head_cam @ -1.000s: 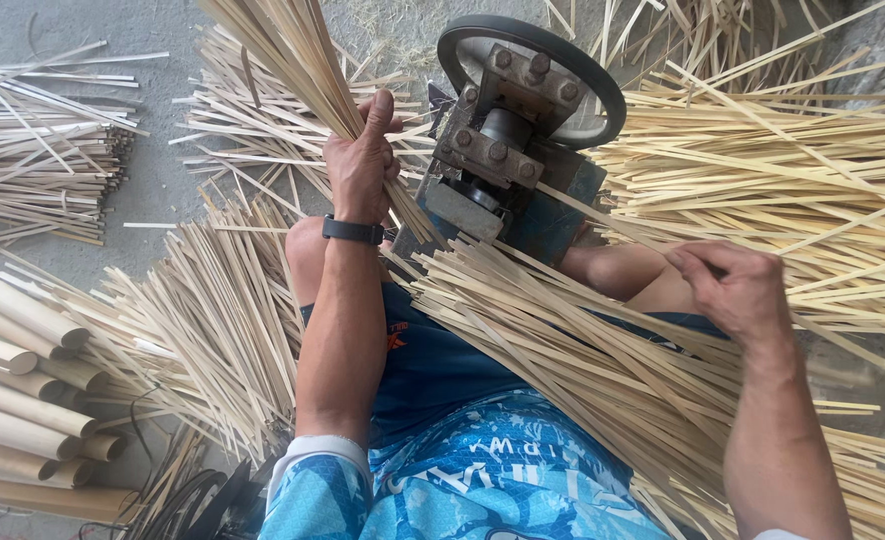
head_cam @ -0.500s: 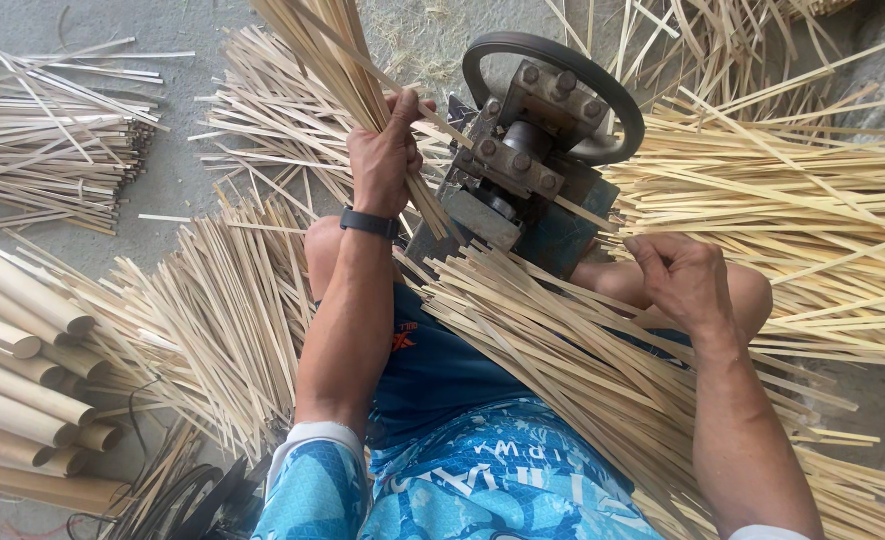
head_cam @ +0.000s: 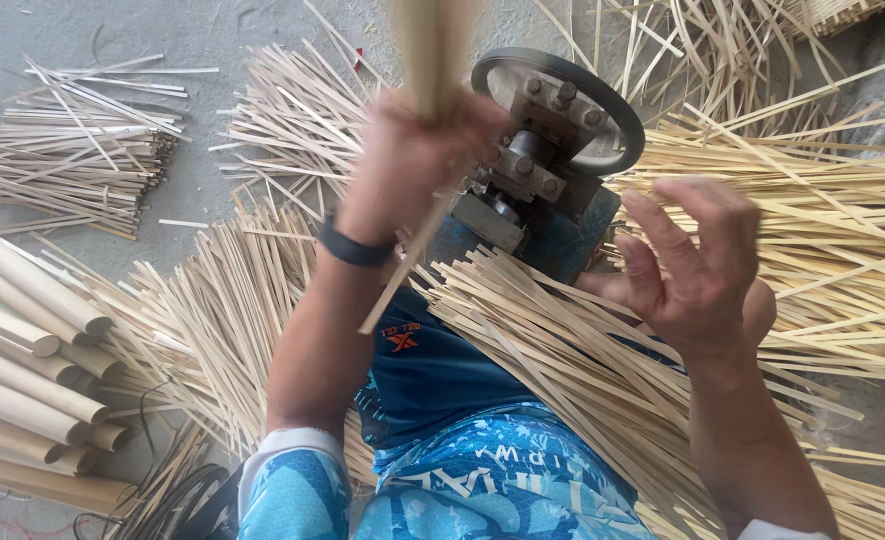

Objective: The person sits on the floor and repeatedly feeds long bamboo strips into a powered splitting machine. They hold the strips with both hands, guide them through the blade, and collect the split pieces on the floor. The process is continuous and repetitive throughout the clip.

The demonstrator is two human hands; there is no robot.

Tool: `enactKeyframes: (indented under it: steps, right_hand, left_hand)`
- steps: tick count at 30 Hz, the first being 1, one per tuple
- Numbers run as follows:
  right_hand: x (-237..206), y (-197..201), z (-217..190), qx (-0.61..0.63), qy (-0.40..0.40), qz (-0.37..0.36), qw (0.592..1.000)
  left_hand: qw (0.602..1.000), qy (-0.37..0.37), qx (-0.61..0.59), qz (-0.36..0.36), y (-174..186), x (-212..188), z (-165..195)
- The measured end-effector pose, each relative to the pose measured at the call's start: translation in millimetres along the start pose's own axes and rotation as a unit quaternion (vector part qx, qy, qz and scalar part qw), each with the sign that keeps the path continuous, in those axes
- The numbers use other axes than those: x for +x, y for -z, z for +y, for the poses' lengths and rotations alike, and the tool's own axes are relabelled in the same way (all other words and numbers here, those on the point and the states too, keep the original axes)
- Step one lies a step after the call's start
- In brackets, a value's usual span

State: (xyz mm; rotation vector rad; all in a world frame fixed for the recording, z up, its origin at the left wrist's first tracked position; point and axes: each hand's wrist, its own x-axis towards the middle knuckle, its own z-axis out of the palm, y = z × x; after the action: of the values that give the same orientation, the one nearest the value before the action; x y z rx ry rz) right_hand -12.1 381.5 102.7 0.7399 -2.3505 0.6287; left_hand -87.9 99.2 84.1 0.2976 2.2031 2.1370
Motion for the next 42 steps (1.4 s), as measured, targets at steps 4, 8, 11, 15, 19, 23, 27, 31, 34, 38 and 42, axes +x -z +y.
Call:
enactKeyframes:
  steps: [4,8,11,15,19,23,27,31,34,38,42]
  right_hand:
    - [11.1,11.5,6.0,-0.009,0.074,-0.053,0.996]
    - [-35.2,11.0,35.8,0.114,-0.068,-0.131,0.982]
    - [-83.3,27.0,72.5,0.072,-0.275,-0.170,0.943]
    - [-133.7,35.5,101.6,-0.119,-0.316,-0.223,0.914]
    - [-142.3,4.6,103.3,-0.189,-0.310,-0.291,0.885]
    - [-126.3,-33.2,87.0,-0.110,-0.315,-0.289,0.897]
    - [-114.6,-42.4,78.4,0.003,-0.317,-0.260,0.912]
    - [-116.0,-43.8,74.5,0.011,-0.408,-0.362,0.838]
    - [-123.1,-44.7,64.7,0.203,-0.336,-0.394,0.831]
    - [-132.3,-27.8,60.1,0.252,-0.442,-0.329,0.795]
    - [-140.2,12.7,85.5,0.293,-0.445,-0.203,0.822]
  left_hand:
    - [0.973,0.011,0.088,-0.212,-62.0,-18.1,11.4]
    - [0.970,0.028,0.089,-0.225,-63.3,-17.0,13.4]
    - [0.989,-0.038,-0.024,-0.142,-22.4,-5.4,11.7]
    - [0.988,0.002,-0.126,0.094,43.4,-9.3,6.6]
    - [0.958,0.030,-0.196,0.205,50.9,1.5,-32.8]
    - [0.945,0.078,-0.176,0.264,38.9,7.3,-83.7]
    - [0.927,0.148,-0.169,0.299,37.4,5.8,-118.9]
    - [0.908,0.173,-0.222,0.311,39.7,2.2,-136.1]
    - [0.902,0.174,-0.246,0.310,40.2,3.1,-141.2]
    - [0.906,0.173,-0.240,0.304,35.9,4.5,-142.5]
    - [0.904,0.172,-0.243,0.307,32.6,2.7,-139.6]
